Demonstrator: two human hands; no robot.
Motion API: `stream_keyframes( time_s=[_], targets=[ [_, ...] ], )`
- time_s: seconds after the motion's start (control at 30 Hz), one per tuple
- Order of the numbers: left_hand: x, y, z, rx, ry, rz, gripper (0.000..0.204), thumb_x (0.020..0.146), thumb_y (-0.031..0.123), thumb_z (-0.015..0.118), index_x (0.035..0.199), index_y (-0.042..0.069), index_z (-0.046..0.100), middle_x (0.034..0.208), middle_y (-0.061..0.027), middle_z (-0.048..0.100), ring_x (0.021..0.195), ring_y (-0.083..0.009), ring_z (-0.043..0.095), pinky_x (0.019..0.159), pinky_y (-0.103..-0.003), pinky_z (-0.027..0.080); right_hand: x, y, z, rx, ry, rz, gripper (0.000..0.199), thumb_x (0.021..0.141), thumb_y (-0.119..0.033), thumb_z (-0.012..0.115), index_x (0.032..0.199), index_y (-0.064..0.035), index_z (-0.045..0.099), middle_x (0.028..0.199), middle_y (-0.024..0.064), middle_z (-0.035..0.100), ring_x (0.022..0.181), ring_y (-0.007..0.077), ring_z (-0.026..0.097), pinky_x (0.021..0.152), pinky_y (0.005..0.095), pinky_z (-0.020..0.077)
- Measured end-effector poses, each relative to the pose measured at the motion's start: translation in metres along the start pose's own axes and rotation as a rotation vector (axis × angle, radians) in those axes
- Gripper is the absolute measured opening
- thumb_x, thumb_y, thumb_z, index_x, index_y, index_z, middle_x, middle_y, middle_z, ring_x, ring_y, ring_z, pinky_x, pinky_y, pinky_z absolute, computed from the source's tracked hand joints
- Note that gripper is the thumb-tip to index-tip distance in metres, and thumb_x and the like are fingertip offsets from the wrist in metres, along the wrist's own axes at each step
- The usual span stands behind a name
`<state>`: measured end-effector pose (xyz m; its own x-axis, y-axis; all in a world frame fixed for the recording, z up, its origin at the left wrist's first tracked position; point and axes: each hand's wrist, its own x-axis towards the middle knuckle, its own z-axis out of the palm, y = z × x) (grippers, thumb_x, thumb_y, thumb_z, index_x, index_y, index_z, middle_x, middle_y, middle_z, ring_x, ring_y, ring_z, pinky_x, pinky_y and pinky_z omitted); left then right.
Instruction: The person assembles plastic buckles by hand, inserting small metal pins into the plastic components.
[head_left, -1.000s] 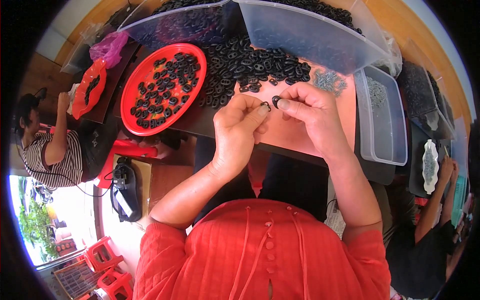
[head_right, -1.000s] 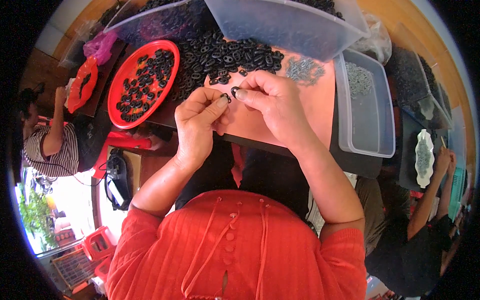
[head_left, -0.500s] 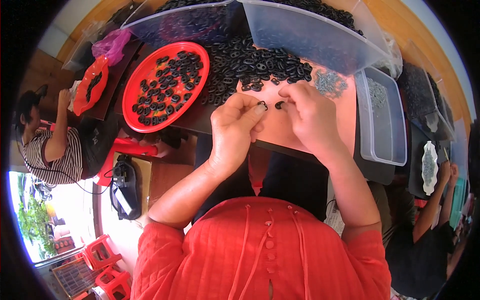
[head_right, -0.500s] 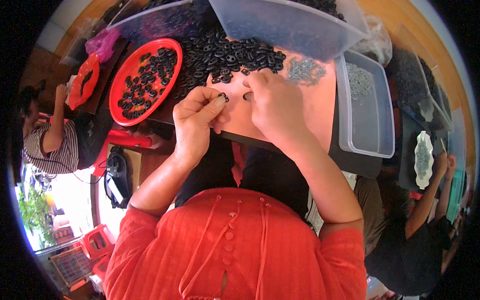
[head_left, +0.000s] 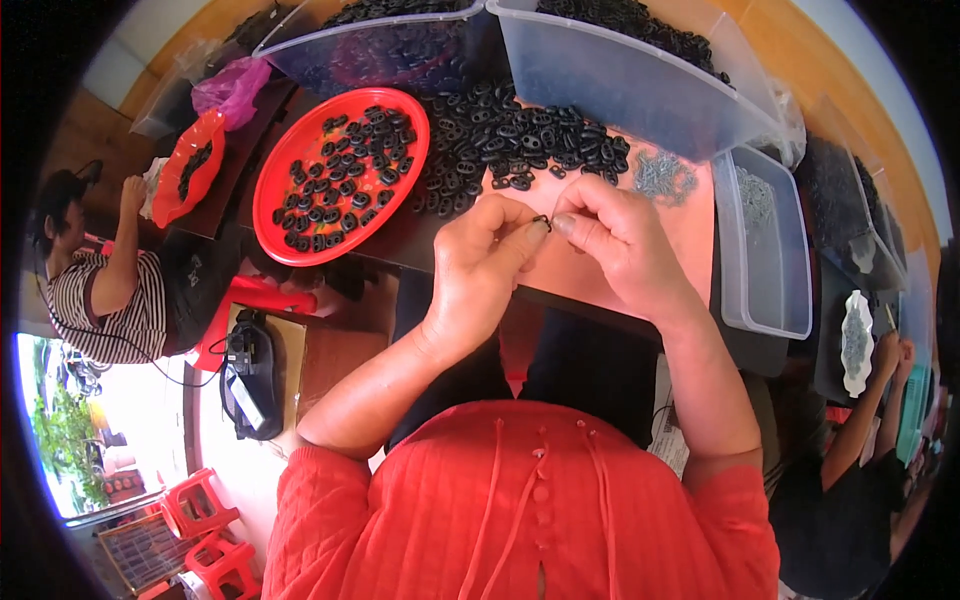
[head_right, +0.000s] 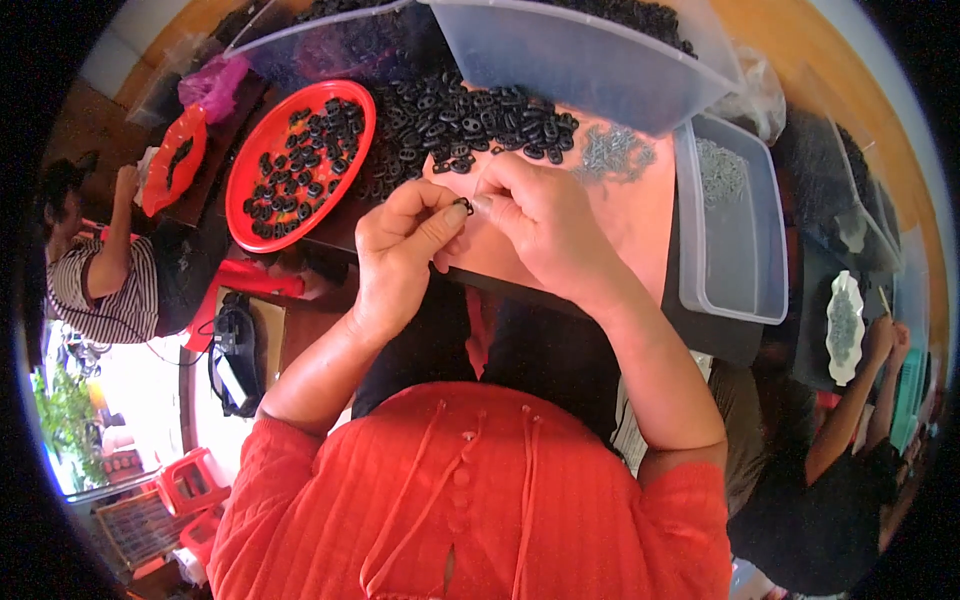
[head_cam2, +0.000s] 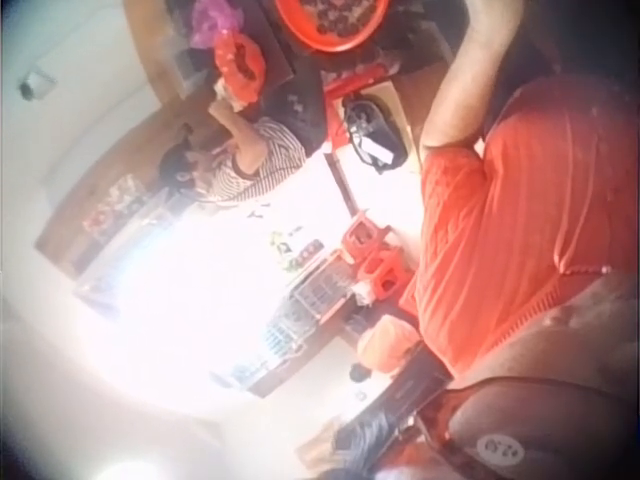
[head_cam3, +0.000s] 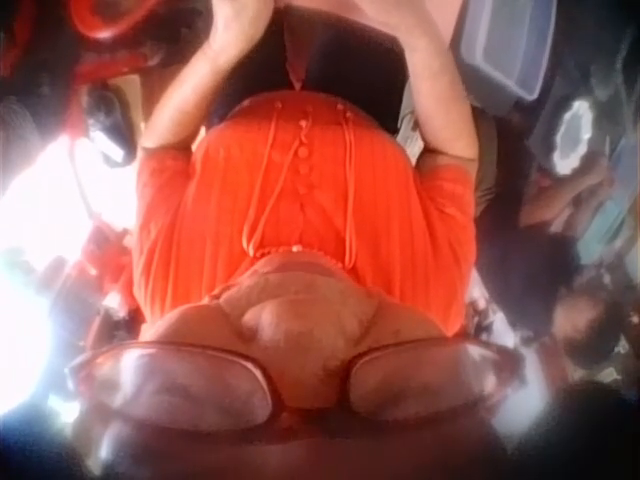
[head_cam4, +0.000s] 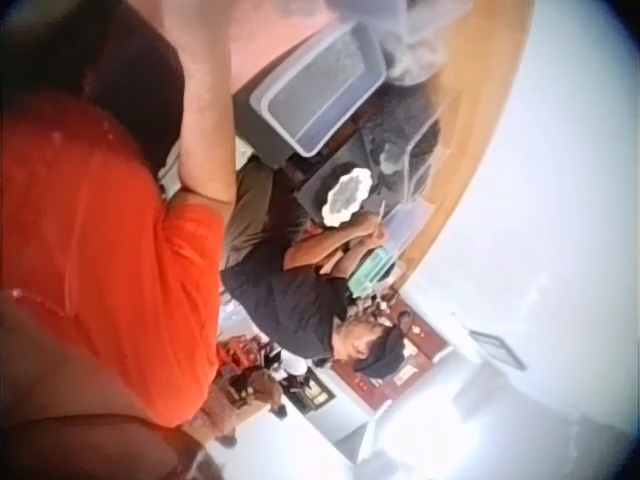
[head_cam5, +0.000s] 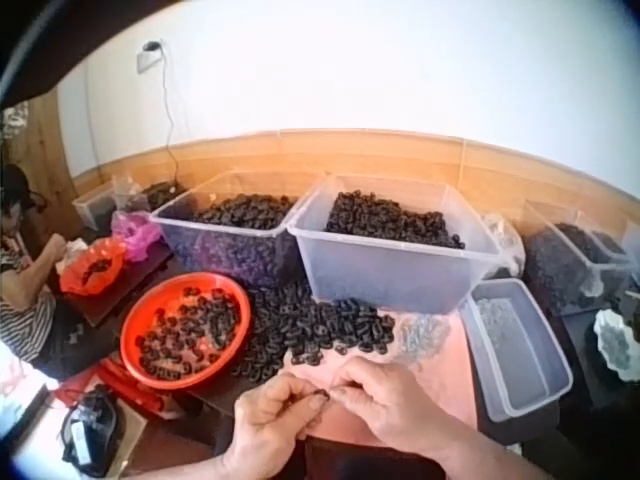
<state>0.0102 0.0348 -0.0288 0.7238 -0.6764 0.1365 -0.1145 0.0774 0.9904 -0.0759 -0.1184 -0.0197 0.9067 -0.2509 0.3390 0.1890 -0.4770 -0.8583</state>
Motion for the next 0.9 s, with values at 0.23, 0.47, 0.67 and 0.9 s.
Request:
stream_keyframes(
  time_s=[0.23, 0.47, 0.67, 0.9],
  targets=[
    [0.006, 0.001, -0.007, 0.012, -0.084, -0.042, 0.008, 0.088, 0.005, 0.065, 0.086, -0.001, 0.06, 0.066, 0.0011, 0.054, 0.059, -0.0041, 0.048, 0.052, -0.021, 0.04, -0.003, 0.002, -0.001, 0.069, -0.011, 0.055, 0.01, 0.09, -0.006, 0.058, 0.083, -0.001, 0.054, 0.071, 0.0001, 0.053, 0.066, 0.0082, 0.049, 0.06, 0.0242, 0.0403],
    [0.009, -0.002, -0.014, 0.103, -0.163, 0.049, 0.005, 0.091, 0.005, 0.061, 0.089, 0.001, 0.062, 0.069, 0.0002, 0.059, 0.057, -0.0036, 0.051, 0.049, -0.017, 0.038, -0.003, -0.004, -0.001, 0.06, 0.011, 0.025, 0.011, 0.086, -0.005, 0.06, 0.081, 0.0009, 0.052, 0.071, 0.0106, 0.054, 0.064, 0.0205, 0.051, 0.059, 0.0324, 0.0406],
    [0.001, -0.002, -0.005, 0.031, -0.066, 0.0, 0.008, 0.087, 0.0, 0.063, 0.08, -0.001, 0.058, 0.065, -0.0008, 0.055, 0.057, -0.0059, 0.05, 0.051, -0.023, 0.04, -0.011, -0.005, 0.009, -0.024, 0.061, -0.042, 0.006, 0.086, -0.001, 0.057, 0.083, 0.0007, 0.052, 0.071, 0.0113, 0.055, 0.065, 0.0236, 0.056, 0.06, 0.0327, 0.0442],
    [-0.004, -0.011, 0.001, -0.081, -0.001, -0.008, 0.008, 0.087, 0.0, 0.062, 0.081, -0.001, 0.058, 0.064, -0.0007, 0.053, 0.056, -0.0064, 0.049, 0.05, -0.022, 0.039, -0.015, 0.0, 0.02, -0.079, 0.149, -0.126, 0.005, 0.085, 0.004, 0.054, 0.086, -0.0006, 0.053, 0.075, 0.0117, 0.056, 0.067, 0.0252, 0.059, 0.061, 0.0326, 0.0457]
  ],
)
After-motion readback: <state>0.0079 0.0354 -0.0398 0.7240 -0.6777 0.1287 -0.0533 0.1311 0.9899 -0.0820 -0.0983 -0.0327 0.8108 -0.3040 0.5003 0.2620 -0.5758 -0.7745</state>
